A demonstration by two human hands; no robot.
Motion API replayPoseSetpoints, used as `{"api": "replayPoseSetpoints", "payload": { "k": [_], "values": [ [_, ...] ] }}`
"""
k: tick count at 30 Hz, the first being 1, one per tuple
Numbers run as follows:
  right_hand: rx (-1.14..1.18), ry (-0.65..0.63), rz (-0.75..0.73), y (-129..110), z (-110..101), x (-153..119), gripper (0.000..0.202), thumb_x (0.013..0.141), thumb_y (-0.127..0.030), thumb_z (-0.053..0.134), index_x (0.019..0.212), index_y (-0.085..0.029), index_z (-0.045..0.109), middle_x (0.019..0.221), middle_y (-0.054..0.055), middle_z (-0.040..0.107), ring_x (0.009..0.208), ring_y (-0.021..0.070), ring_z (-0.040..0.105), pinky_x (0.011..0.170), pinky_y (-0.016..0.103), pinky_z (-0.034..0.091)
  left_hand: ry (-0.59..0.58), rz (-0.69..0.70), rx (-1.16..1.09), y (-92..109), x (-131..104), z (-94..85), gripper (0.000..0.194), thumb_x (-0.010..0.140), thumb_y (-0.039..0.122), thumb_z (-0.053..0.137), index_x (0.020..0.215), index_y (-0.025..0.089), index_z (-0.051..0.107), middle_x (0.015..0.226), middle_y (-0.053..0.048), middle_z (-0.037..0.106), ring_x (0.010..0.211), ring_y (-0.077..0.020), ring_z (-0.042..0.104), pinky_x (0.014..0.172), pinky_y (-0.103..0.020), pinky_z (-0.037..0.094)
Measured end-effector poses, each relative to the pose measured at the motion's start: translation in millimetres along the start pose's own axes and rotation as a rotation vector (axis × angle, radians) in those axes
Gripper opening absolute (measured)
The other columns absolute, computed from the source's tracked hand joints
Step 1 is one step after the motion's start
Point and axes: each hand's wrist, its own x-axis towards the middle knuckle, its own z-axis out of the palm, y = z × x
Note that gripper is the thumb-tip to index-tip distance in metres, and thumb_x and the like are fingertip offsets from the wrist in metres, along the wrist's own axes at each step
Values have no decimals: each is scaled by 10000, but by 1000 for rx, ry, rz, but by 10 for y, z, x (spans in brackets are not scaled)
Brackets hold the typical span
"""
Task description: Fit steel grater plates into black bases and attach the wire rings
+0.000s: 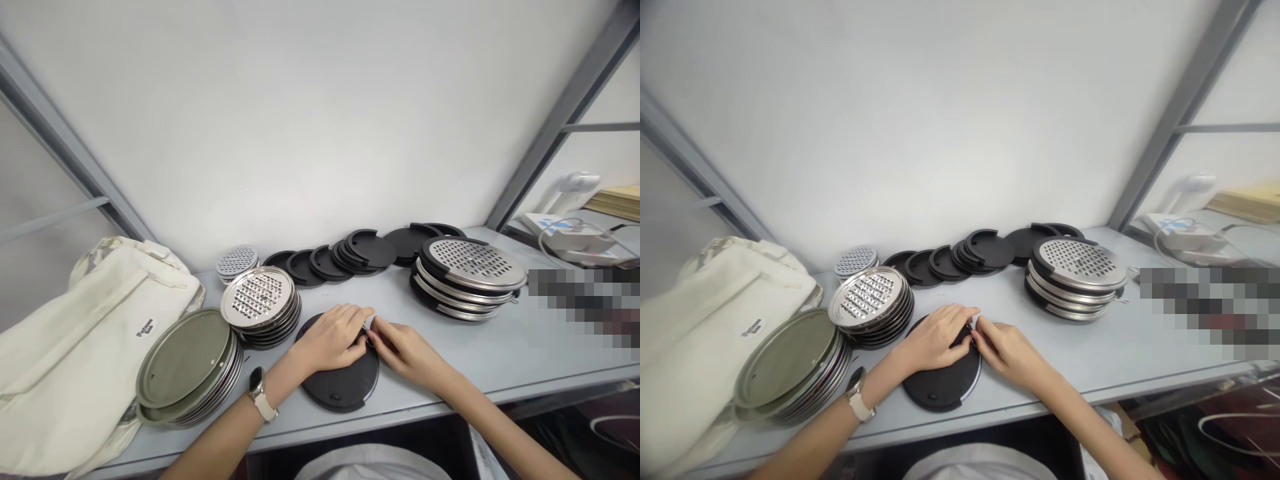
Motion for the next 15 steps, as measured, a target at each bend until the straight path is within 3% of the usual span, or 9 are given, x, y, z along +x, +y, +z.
{"api": "replayPoseSetpoints", "payload": {
  "k": [15],
  "values": [
    [26,-6,9,8,7,-13,154,984,-261,310,1016,-194,446,723,15,568,581,153,528,576,250,366,36,43,7,-16,3,36,345,876,165,449,1217,148,402,1078,-98,541,1009,-233,524,887,-377,482]
  ]
}}
